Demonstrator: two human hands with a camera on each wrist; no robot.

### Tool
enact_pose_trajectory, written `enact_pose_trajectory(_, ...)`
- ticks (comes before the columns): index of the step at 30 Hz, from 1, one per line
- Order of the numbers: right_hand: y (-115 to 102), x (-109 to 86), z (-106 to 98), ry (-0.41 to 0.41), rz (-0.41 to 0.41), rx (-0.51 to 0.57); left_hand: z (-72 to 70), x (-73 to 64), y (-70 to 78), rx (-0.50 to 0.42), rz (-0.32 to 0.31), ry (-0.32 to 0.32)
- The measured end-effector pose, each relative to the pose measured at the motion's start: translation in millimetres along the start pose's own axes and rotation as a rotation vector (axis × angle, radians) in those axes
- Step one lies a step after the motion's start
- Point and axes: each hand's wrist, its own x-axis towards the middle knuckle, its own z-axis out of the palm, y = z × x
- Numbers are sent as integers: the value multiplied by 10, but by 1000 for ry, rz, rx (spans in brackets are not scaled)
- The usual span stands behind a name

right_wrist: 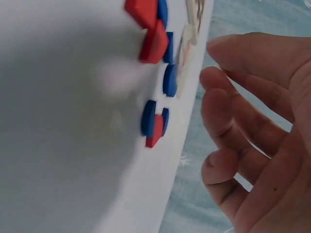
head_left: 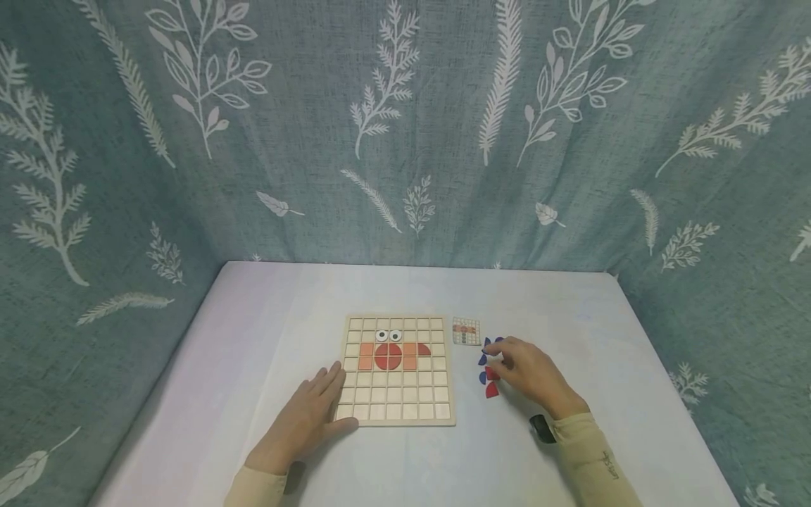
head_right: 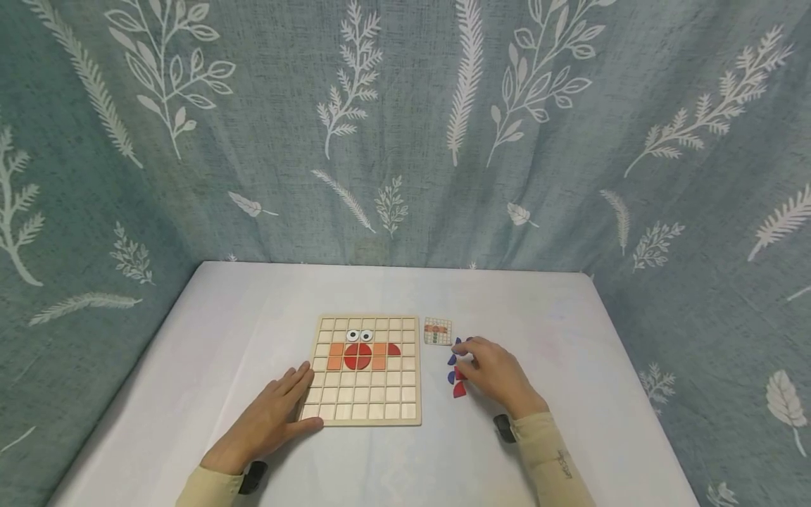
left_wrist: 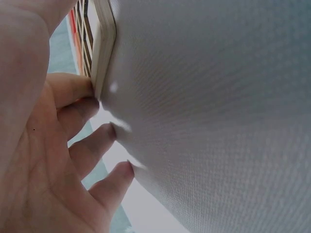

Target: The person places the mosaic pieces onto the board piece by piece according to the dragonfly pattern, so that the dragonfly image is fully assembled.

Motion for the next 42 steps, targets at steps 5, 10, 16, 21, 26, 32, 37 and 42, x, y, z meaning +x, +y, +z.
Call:
enact_pose_trajectory(5, 57, -58, 41, -50, 23, -42, -12, -3, -1, -1, 6, 0)
enact_pose_trajectory(10, 72, -102, 80, -78, 50, -26, -19, -10, 0, -6, 1, -7)
enact_pose_trajectory(16, 64, -102, 110, -72, 36, -48, -9, -19, 9, -9, 9, 13)
enact_pose_trajectory(21, 62, -88, 144, -53, 24, -79, -5, -15, 7, -3, 7, 6)
enact_pose_trajectory(26, 60, -88, 161, -37, 24, -83, -3, -17, 5, -1, 4, 7)
enact_pose_trajectory(32, 59, -91, 154, -29, 21, -86, -5, -8, 12, -11, -5, -7)
enact_pose_trajectory(37, 74, -88, 153, 0, -8, -93, -4, 1, 6, -11, -6, -16)
enact_pose_trajectory(42, 63, -75, 154, 50, -61, -80, -2, -1, 0, -7, 1, -4)
